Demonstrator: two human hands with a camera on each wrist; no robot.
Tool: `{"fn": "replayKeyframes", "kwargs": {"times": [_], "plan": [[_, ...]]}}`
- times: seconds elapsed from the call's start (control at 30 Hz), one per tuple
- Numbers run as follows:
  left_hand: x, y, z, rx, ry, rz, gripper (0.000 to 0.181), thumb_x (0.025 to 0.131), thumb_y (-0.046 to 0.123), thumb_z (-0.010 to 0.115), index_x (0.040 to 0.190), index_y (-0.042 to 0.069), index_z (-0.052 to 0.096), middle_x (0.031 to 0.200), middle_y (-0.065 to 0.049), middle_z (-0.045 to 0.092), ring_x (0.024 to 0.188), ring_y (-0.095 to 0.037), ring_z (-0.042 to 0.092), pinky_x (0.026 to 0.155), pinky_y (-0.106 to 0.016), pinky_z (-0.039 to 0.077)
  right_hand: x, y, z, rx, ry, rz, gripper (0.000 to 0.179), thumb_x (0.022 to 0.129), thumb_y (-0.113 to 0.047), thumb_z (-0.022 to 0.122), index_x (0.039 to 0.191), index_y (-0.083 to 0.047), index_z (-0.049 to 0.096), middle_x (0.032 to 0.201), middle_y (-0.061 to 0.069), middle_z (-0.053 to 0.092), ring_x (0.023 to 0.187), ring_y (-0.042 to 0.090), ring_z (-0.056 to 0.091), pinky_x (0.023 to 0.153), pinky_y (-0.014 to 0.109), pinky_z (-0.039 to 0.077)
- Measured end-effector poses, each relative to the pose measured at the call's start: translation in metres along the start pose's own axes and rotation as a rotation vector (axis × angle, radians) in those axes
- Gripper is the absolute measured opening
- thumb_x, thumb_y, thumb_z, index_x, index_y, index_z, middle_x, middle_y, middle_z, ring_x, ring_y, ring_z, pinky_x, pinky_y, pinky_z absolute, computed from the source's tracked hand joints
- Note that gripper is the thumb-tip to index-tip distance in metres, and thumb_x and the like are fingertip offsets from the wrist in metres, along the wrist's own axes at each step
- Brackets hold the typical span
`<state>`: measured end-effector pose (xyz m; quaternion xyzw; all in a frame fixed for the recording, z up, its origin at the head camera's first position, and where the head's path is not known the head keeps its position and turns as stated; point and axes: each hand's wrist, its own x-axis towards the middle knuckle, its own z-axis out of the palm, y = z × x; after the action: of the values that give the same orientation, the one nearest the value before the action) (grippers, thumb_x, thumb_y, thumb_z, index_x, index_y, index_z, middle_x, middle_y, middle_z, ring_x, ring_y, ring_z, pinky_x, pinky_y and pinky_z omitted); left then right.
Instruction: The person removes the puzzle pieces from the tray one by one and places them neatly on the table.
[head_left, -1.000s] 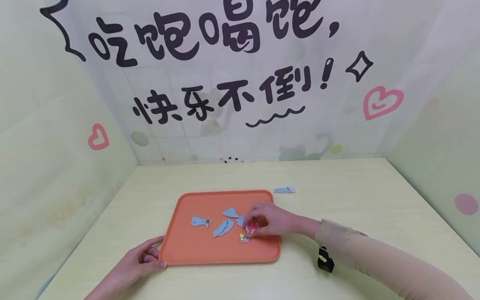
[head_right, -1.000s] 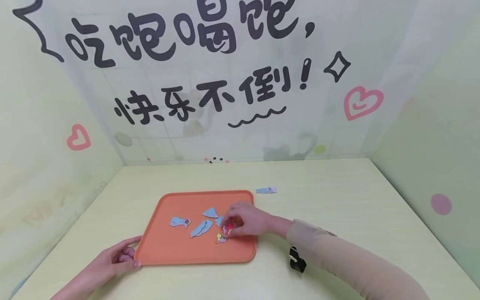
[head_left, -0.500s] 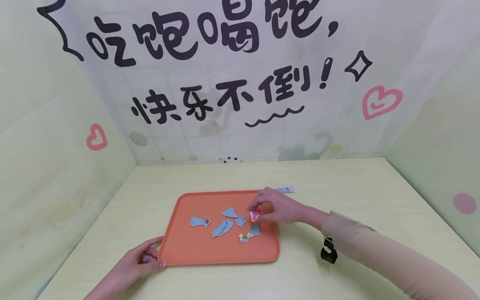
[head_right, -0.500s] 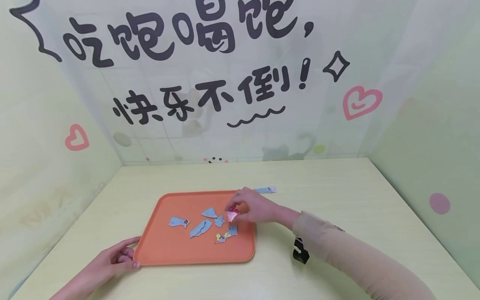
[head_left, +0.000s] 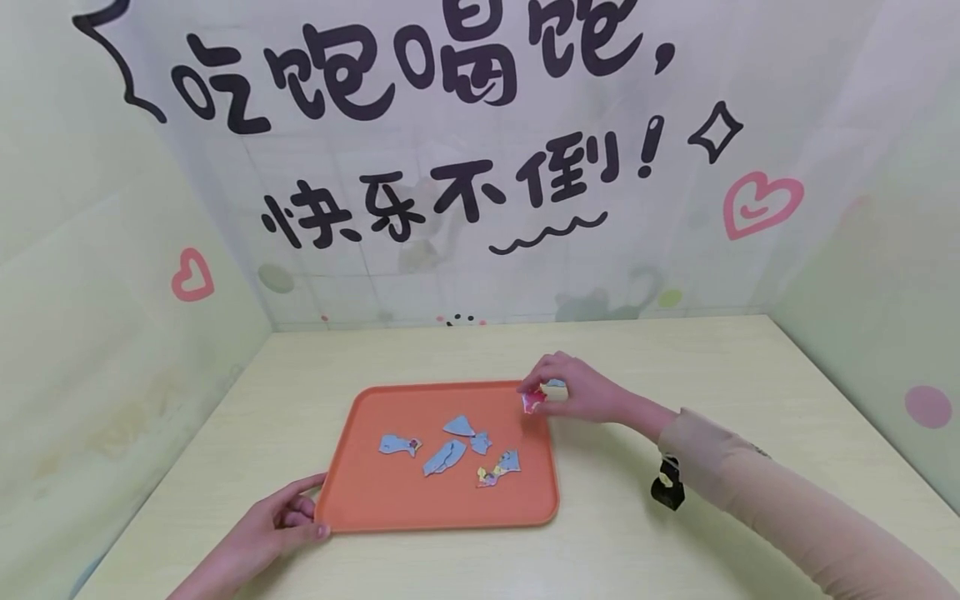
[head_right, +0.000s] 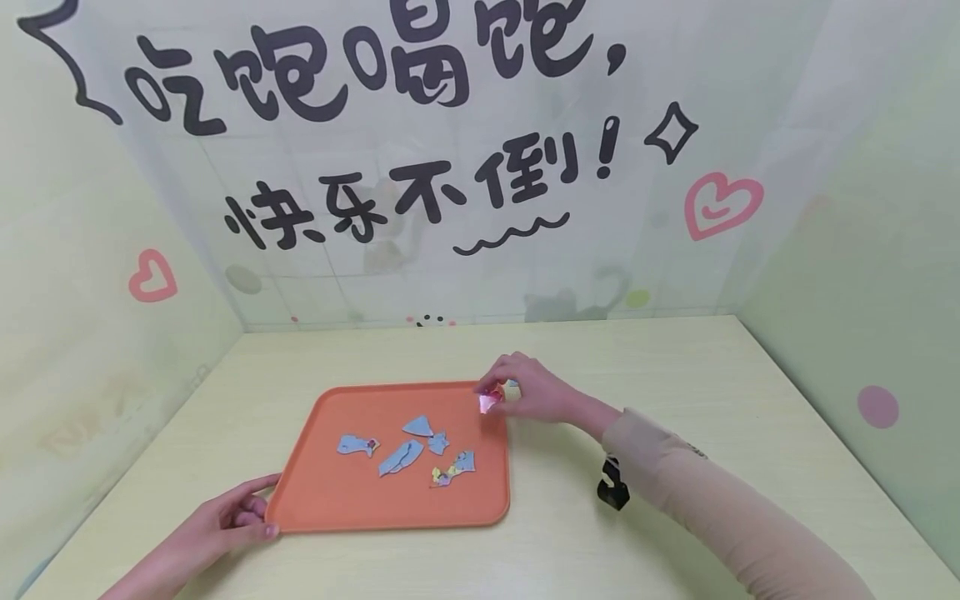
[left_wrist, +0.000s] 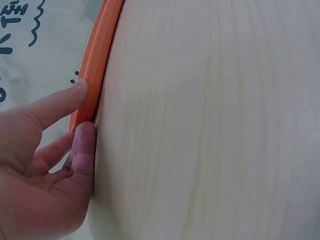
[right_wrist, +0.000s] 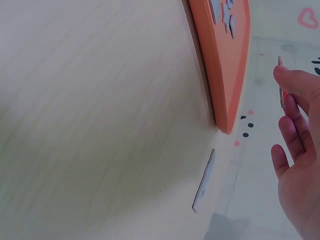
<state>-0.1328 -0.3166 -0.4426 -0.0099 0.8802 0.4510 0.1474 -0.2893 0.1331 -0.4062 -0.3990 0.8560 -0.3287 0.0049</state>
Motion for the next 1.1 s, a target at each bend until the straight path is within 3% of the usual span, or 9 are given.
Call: {"fn": "replayKeyframes", "kwargs": {"times": [0.27,0.43,0.63,0.93,1.1], "plan": [[0.000,0.000,0.000,0.006,0.002,-0.005,0.081,0.087,0.022,0.076,0.151,-0.003,0.033,0.105,-0.007,0.058,0.084,-0.003,0.055,0.074,-0.019,0.047,-0.004,0.021,-0.018,0.003,0.085,0.067,0.030,0.085,-0.020,0.078,0.114,-0.015,0.074,0.106,-0.003,0.068,0.105,0.024,0.058,0.092,0.052,0.046],[0.001,-0.001,0.000,0.006,0.004,-0.020,0.082,0.087,0.022,0.076,0.151,-0.002,0.032,0.106,-0.008,0.058,0.084,-0.004,0.055,0.075,-0.019,0.047,-0.008,0.032,-0.032,0.012,0.143,0.099,0.031,0.085,-0.018,0.078,0.116,-0.015,0.073,0.105,-0.001,0.070,0.106,0.028,0.058,0.091,0.045,0.046],[0.002,0.000,0.000,-0.001,0.018,-0.033,0.083,0.085,0.021,0.078,0.151,-0.001,0.033,0.107,-0.007,0.058,0.085,-0.005,0.055,0.075,-0.019,0.047,-0.017,0.050,-0.044,-0.006,0.201,0.149,0.035,0.084,-0.015,0.078,0.118,-0.011,0.072,0.106,0.002,0.071,0.104,0.024,0.058,0.092,0.050,0.046],[0.002,0.001,0.001,0.001,0.024,-0.051,0.084,0.083,0.022,0.079,0.151,0.001,0.035,0.107,-0.007,0.058,0.085,-0.007,0.055,0.075,-0.020,0.047,-0.028,0.072,-0.051,-0.002,0.250,0.218,0.036,0.085,-0.012,0.077,0.120,-0.008,0.070,0.116,0.009,0.070,0.109,0.026,0.060,0.092,0.053,0.046],[0.002,0.000,0.001,0.005,0.031,-0.048,0.082,0.084,0.020,0.078,0.151,0.000,0.035,0.107,-0.007,0.058,0.085,-0.006,0.054,0.074,-0.019,0.046,-0.033,0.083,-0.050,-0.008,0.259,0.229,0.036,0.086,-0.011,0.076,0.121,-0.004,0.069,0.115,0.012,0.069,0.105,0.028,0.060,0.089,0.047,0.046]]}}
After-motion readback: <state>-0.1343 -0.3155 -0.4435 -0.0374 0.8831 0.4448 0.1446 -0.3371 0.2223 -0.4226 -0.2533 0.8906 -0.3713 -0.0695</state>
